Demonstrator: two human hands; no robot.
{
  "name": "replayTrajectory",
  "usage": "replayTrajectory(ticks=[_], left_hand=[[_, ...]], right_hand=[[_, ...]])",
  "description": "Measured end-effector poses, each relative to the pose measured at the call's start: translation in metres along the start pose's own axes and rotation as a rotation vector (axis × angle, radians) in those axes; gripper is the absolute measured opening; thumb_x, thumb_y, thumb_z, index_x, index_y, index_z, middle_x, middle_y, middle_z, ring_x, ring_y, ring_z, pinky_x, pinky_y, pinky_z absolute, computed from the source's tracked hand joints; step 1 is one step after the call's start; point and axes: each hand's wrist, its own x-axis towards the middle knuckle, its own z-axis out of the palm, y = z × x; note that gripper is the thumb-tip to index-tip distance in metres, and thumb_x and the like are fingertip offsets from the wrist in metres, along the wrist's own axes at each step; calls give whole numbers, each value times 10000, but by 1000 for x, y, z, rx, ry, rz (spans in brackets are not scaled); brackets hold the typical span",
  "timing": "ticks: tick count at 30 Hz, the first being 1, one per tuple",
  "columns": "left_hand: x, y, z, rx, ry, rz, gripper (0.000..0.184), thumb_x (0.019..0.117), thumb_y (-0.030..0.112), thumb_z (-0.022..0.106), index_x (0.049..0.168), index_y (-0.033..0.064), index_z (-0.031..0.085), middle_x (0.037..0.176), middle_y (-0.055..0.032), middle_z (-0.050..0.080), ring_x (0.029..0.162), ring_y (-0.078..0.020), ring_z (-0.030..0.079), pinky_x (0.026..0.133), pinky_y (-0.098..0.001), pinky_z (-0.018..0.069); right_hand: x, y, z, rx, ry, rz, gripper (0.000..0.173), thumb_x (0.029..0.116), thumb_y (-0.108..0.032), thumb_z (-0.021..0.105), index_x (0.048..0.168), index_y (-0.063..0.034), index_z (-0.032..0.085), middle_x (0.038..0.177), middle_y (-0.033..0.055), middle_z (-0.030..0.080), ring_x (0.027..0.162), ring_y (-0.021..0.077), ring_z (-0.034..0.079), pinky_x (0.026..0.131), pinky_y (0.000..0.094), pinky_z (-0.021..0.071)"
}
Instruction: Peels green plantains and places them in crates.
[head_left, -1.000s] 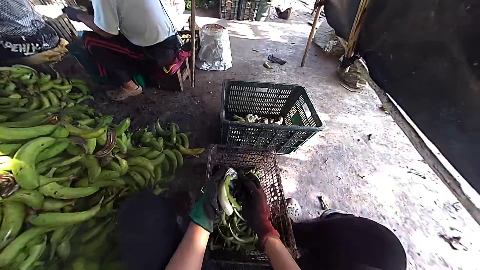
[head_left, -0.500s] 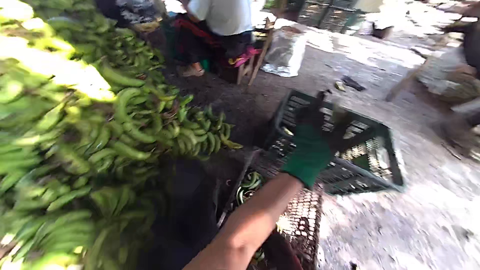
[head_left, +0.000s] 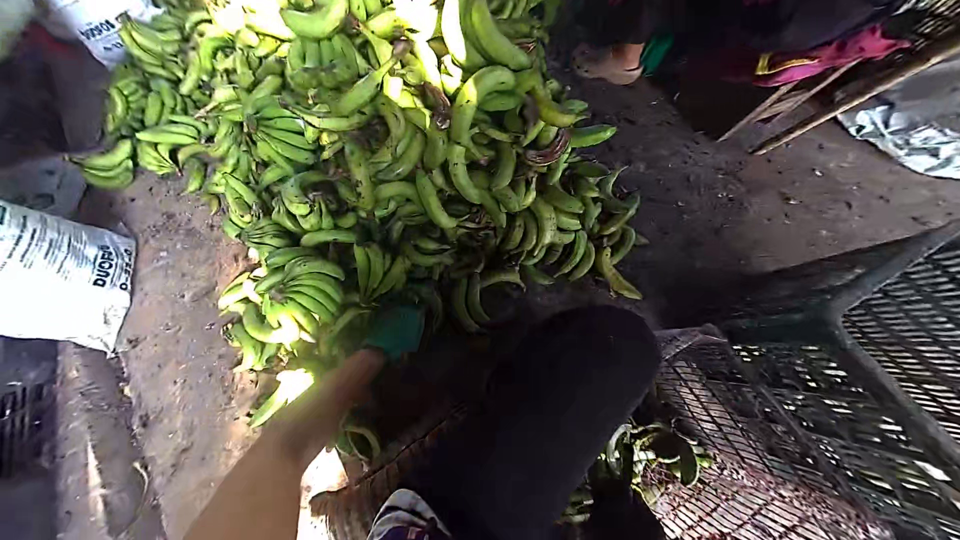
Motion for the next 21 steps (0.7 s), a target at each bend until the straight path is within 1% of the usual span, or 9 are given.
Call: replayTrajectory(ticks=[2, 4, 6, 9, 13, 15, 18, 20, 21], left_hand=[[11, -11, 32, 49, -55, -14, 589, 940, 83, 633, 1506, 90, 471, 1518, -264, 439, 1418, -507, 361, 1121, -701, 303], [19, -6, 28, -67, 1, -80, 422, 984, 149, 581, 1399, 78, 586, 1410, -242, 558, 1339, -459, 485, 1089, -659, 378], [20, 6, -7, -375, 149, -63, 415, 997, 268, 621, 1382, 114, 608, 1334, -187, 631, 1263, -356, 583, 1089, -567, 436], [10, 23, -79, -877, 403, 126, 401, 947, 224, 731, 1327, 146, 628, 1257, -87, 676, 1088, -227, 676, 943, -480, 566], [-4, 46, -153, -1240, 609, 433, 332, 987, 142, 645, 1314, 191, 621, 1386, 8, 603, 1082, -150, 658, 858, -375, 594], [-16, 79, -178, -1509, 532, 748, 328, 1013, 191, 608, 1340, 211, 586, 1300, -10, 627, 1046, -164, 656, 813, -357, 597], [-43, 161, -206, -1829, 98, 1200, 337, 985, 324, 619, 1314, 255, 588, 1171, -15, 676, 1013, -181, 678, 872, -394, 594], [-66, 223, -208, -1852, -107, 1329, 424, 1012, 503, 533, 1336, 234, 582, 1005, 13, 681, 785, -117, 672, 724, -318, 613], [-76, 251, -202, -1766, -118, 1342, 476, 1011, 558, 502, 1376, 257, 555, 970, 28, 671, 754, -100, 652, 708, -302, 601]], right_hand=[[6, 5, 3, 19, 10, -15, 419, 1001, -285, 622, 1262, 43, 607, 1001, 164, 692, 825, 224, 676, 734, 448, 586], [0, 0, 0, 86, -8, -52, 422, 1023, -244, 597, 1314, 59, 557, 1041, 153, 678, 842, 177, 669, 750, 387, 586], [-14, -16, -6, 146, 12, -45, 409, 1042, -191, 562, 1344, 82, 536, 1085, 178, 669, 881, 184, 658, 794, 386, 569], [6, 14, -12, 258, 15, -136, 411, 1035, -203, 545, 1353, 55, 511, 1011, 126, 681, 811, 153, 679, 724, 369, 604], [7, -3, -20, 332, 19, -198, 421, 1042, -179, 536, 1423, -4, 494, 1049, 112, 672, 813, 146, 664, 704, 359, 592], [-9, -38, -25, 387, 45, -239, 421, 1023, -168, 538, 1425, -43, 529, 1029, 115, 687, 789, 178, 668, 685, 390, 588], [-26, -83, -37, 637, 45, -506, 490, 1020, -314, 492, 1431, -46, 503, 1025, 56, 727, 704, 120, 666, 563, 298, 567], [-27, -104, -50, 849, -80, -713, 708, 965, -557, 592, 1471, -81, 454, 1155, 61, 731, 797, 122, 705, 616, 276, 587], [-27, -115, -55, 1010, -159, -765, 672, 931, -559, 648, 1441, -145, 506, 1165, 64, 738, 778, 122, 711, 601, 266, 584]])
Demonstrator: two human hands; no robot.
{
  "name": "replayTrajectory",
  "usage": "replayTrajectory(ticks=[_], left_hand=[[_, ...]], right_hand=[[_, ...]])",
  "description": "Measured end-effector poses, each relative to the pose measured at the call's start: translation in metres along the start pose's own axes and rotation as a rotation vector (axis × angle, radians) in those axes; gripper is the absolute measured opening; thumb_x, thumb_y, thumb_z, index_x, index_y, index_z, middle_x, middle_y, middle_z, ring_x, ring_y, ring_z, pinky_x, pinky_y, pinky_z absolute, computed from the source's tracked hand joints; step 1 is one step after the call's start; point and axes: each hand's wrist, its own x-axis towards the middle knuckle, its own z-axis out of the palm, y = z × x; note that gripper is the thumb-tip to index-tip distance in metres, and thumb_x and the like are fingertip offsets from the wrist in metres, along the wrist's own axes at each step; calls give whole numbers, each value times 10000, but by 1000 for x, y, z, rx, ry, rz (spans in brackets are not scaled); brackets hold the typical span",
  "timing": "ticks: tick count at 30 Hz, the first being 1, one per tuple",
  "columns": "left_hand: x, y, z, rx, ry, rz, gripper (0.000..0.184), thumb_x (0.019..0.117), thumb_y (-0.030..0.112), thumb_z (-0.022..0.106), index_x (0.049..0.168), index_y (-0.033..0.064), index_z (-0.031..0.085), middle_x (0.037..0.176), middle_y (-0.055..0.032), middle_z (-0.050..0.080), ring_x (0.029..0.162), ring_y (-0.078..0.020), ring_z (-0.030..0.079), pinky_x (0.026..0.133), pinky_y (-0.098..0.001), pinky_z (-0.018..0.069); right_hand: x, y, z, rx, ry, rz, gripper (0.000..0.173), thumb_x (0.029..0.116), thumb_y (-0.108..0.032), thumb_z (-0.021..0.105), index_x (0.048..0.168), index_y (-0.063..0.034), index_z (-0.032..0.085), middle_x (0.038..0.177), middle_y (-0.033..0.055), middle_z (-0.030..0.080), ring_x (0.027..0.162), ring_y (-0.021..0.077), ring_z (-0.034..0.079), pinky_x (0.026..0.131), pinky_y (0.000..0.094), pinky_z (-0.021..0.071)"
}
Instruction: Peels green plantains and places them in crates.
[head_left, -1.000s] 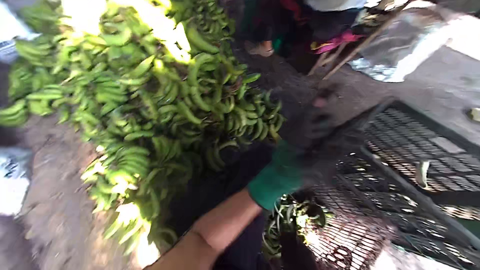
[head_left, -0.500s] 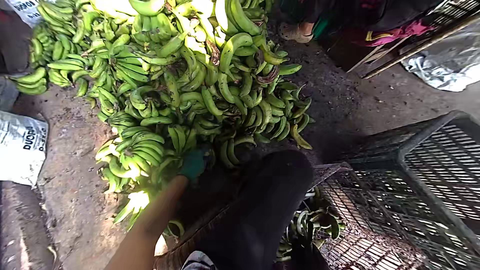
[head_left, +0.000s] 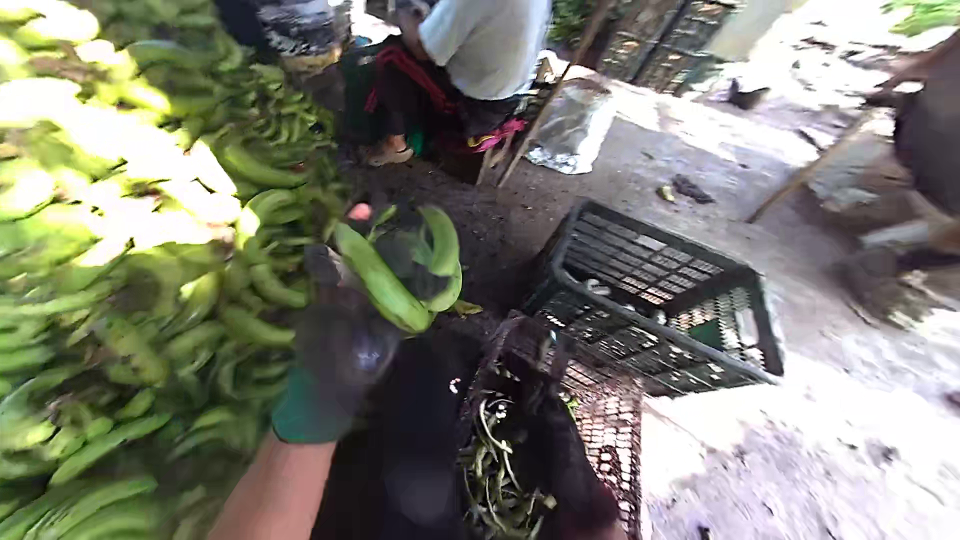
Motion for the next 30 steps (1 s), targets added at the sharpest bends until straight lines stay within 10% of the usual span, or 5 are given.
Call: replayTrajectory(ticks=[8, 12, 16, 21, 30], left_hand=[[-89, -130, 125, 339, -217, -394, 486, 1078, 414, 410, 1259, 4, 598, 954, 40, 669, 765, -3, 609, 690, -214, 543], [-128, -127, 147, 139, -292, -472, 465, 1046, 421, 520, 1334, 62, 582, 1029, 43, 692, 692, 0, 606, 570, -185, 523], [-77, -122, 139, 87, -227, -473, 598, 830, 348, 823, 1361, 219, 579, 783, 61, 630, 592, -48, 589, 557, -250, 571], [-46, -157, 94, -311, -51, -390, 526, 965, 443, 644, 1373, 119, 573, 1160, -85, 689, 1055, -237, 681, 956, -493, 563], [-83, -188, 77, 742, -15, -294, 512, 897, 147, 719, 1340, -49, 555, 1111, -41, 684, 920, -17, 646, 805, -186, 550]], right_hand=[[5, 19, -32, 475, 340, -227, 208, 1043, -305, 533, 1029, -132, 649, 831, -51, 731, 754, 3, 700, 684, 186, 595], [-28, 137, -138, 57, 330, -223, 376, 1085, -141, 433, 1258, 188, 486, 1023, 205, 659, 874, 161, 658, 745, 326, 581], [-34, 94, -100, -33, 661, 504, 381, 1080, -351, 489, 1293, -42, 554, 959, 89, 647, 742, 153, 584, 695, 367, 521], [-30, 62, -101, 45, 696, 356, 290, 1087, -308, 481, 1174, -36, 532, 726, 27, 554, 562, 123, 536, 520, 317, 502], [-86, 2, -61, -820, 712, -82, 421, 1033, -180, 451, 1378, 42, 546, 946, 119, 729, 741, 207, 712, 696, 422, 610]])
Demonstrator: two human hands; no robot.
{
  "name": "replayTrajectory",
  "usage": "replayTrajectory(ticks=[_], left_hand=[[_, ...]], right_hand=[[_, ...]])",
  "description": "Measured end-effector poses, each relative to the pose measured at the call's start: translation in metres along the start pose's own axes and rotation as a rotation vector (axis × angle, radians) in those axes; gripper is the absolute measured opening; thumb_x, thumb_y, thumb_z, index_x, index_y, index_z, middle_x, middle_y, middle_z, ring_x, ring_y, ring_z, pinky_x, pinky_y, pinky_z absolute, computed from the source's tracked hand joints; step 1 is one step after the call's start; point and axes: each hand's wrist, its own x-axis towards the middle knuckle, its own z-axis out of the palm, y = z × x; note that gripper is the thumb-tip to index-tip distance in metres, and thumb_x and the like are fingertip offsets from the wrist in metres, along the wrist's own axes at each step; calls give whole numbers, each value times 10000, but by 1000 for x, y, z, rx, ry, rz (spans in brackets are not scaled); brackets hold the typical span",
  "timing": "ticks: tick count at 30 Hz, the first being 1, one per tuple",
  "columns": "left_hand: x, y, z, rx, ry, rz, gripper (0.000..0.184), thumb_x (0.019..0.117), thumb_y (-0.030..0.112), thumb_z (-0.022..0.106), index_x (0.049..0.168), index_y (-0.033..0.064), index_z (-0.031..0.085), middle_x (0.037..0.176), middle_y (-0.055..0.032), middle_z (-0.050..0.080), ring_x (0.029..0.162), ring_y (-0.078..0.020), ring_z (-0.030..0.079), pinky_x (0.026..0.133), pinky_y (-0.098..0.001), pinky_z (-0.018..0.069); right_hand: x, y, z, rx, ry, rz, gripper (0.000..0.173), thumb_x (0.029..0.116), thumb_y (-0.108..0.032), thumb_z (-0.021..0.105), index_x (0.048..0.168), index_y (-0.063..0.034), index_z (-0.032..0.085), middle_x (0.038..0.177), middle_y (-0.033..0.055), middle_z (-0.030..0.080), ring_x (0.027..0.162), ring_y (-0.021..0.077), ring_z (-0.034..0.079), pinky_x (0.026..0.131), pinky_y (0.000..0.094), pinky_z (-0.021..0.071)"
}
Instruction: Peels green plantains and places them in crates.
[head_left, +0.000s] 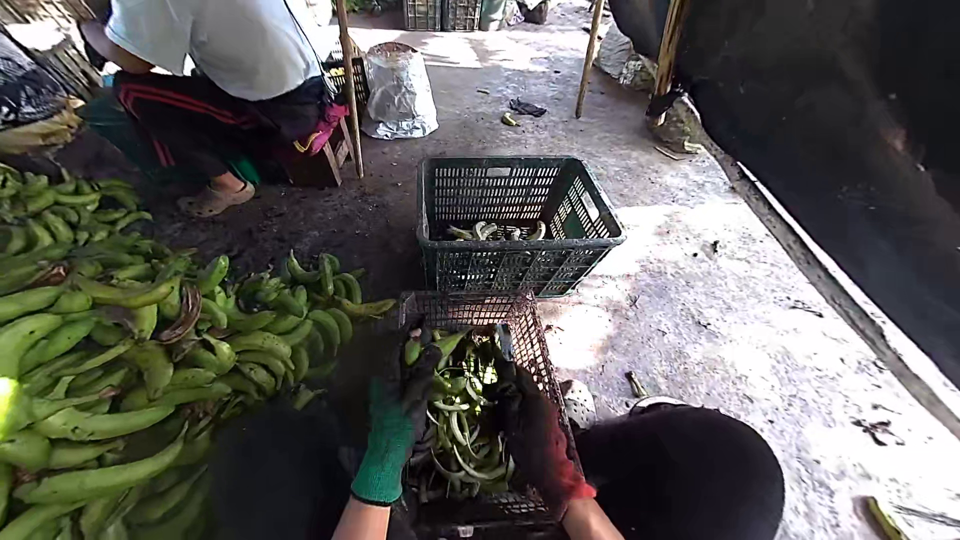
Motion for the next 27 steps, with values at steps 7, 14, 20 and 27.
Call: replayTrajectory(ticks=[7, 14, 20, 27], left_hand=[[0, 27, -5, 94, -142, 294, 536, 911, 260, 747, 1330, -36, 593, 1268, -74, 679, 1122, -51, 649, 973, -236, 548], [38, 14, 2, -444, 168, -387, 279, 1087, 168, 428, 1284, 17, 554, 1020, -63, 664, 846, -99, 664, 723, -277, 590], [26, 8, 1, -404, -19, -418, 199, 1033, 85, 514, 1162, -14, 628, 980, -50, 706, 854, -73, 675, 756, -246, 581], [4, 14, 12, -218, 91, -549, 280, 1088, 118, 429, 1283, -47, 545, 971, -70, 625, 781, -44, 600, 702, -202, 529]], right_hand=[[-13, 8, 19, -124, -502, 362, 432, 1093, -342, 424, 1356, -24, 548, 1079, 197, 690, 960, 328, 692, 877, 541, 553], [3, 1, 3, 312, -306, -135, 440, 1019, -169, 540, 1432, -17, 553, 1246, 80, 676, 1035, 76, 662, 914, 273, 563], [17, 17, 20, -98, -256, -330, 312, 944, -168, 619, 1229, -169, 746, 1193, 137, 701, 1068, 306, 677, 916, 554, 541], [66, 8, 36, -259, 226, -60, 359, 987, -224, 615, 1325, -127, 684, 1256, 196, 665, 1142, 380, 641, 952, 593, 509]])
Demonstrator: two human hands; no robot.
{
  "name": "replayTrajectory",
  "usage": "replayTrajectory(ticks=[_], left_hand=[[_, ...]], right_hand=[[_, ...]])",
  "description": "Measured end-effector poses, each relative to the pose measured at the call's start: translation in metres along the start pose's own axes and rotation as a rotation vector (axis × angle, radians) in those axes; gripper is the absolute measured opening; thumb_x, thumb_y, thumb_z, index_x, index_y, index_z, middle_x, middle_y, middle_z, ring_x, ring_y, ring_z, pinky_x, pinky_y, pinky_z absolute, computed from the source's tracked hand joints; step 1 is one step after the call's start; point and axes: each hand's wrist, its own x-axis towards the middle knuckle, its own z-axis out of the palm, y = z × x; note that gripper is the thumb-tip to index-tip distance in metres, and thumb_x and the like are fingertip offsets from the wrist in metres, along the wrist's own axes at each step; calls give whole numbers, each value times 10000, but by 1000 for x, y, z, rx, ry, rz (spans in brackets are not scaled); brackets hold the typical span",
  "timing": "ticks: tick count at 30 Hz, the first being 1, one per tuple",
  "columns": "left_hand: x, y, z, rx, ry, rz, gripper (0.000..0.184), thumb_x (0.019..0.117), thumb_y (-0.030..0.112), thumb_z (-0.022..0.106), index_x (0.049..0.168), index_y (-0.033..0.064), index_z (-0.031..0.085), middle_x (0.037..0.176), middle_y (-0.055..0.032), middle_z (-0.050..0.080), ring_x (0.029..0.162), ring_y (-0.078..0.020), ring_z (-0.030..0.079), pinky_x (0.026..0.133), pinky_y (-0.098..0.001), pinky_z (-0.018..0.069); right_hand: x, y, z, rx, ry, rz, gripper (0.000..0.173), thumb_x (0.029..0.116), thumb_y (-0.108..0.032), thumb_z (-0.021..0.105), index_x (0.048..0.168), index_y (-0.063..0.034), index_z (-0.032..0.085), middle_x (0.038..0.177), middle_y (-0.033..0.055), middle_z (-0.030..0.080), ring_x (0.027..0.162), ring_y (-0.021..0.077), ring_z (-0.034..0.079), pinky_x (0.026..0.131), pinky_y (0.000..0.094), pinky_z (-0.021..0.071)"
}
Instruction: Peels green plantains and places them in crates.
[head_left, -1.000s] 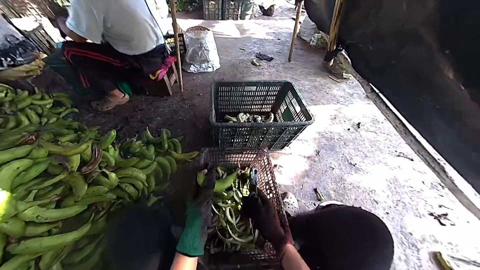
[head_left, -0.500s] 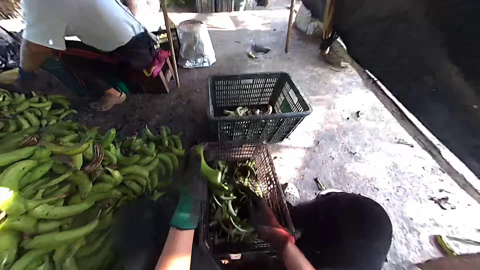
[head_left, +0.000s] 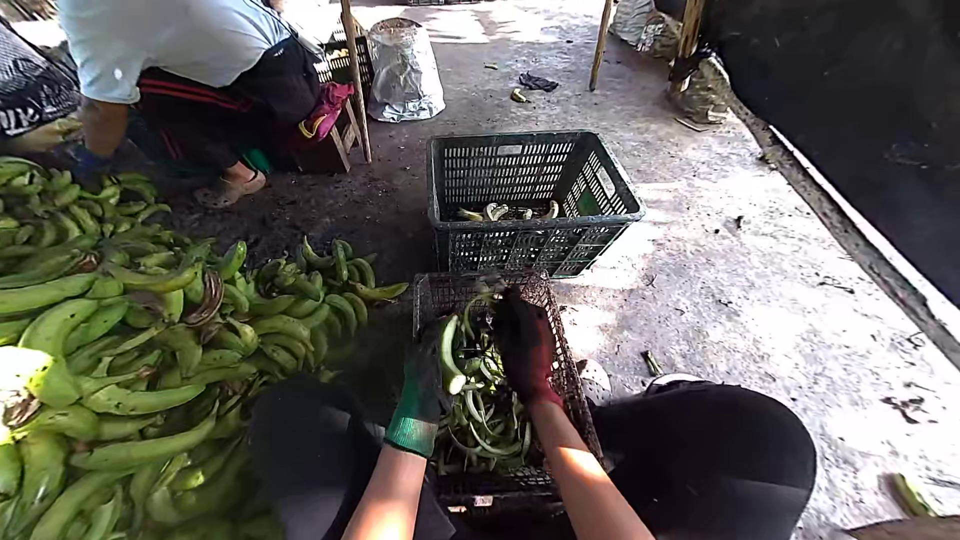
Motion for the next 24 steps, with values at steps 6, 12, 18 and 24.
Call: replayTrajectory(ticks=[6, 12, 18, 24], left_hand=[[24, -10, -15, -218, -153, 111, 224, 1077, 87, 403, 1222, 4, 552, 940, 6, 666, 813, -18, 650, 728, -196, 569], [1, -7, -7, 214, -125, -35, 306, 1074, 74, 439, 1328, -83, 505, 1087, -101, 608, 897, -25, 568, 809, -182, 489], [21, 1, -10, 183, -20, 84, 420, 1075, 47, 405, 1477, -68, 363, 1366, -169, 518, 1142, -57, 528, 976, -189, 434], [-11, -34, 7, 368, -352, -142, 291, 1056, 91, 484, 1303, -51, 547, 1048, -94, 619, 889, -75, 582, 814, -247, 510]], right_hand=[[-55, 7, -11, 272, -414, -126, 281, 958, -131, 617, 1213, -76, 721, 1147, 127, 699, 1016, 238, 683, 906, 462, 568], [7, -10, -10, -36, -46, -46, 362, 947, -189, 653, 1301, -128, 702, 1255, 227, 658, 1151, 425, 629, 982, 641, 463], [-62, 9, -3, 111, -364, -161, 402, 905, -179, 663, 1303, -143, 707, 1203, 174, 687, 1109, 368, 651, 966, 604, 498], [21, 30, -19, 60, -290, 101, 403, 1044, -188, 500, 1434, -162, 598, 1346, 157, 638, 1224, 304, 620, 1050, 526, 480]])
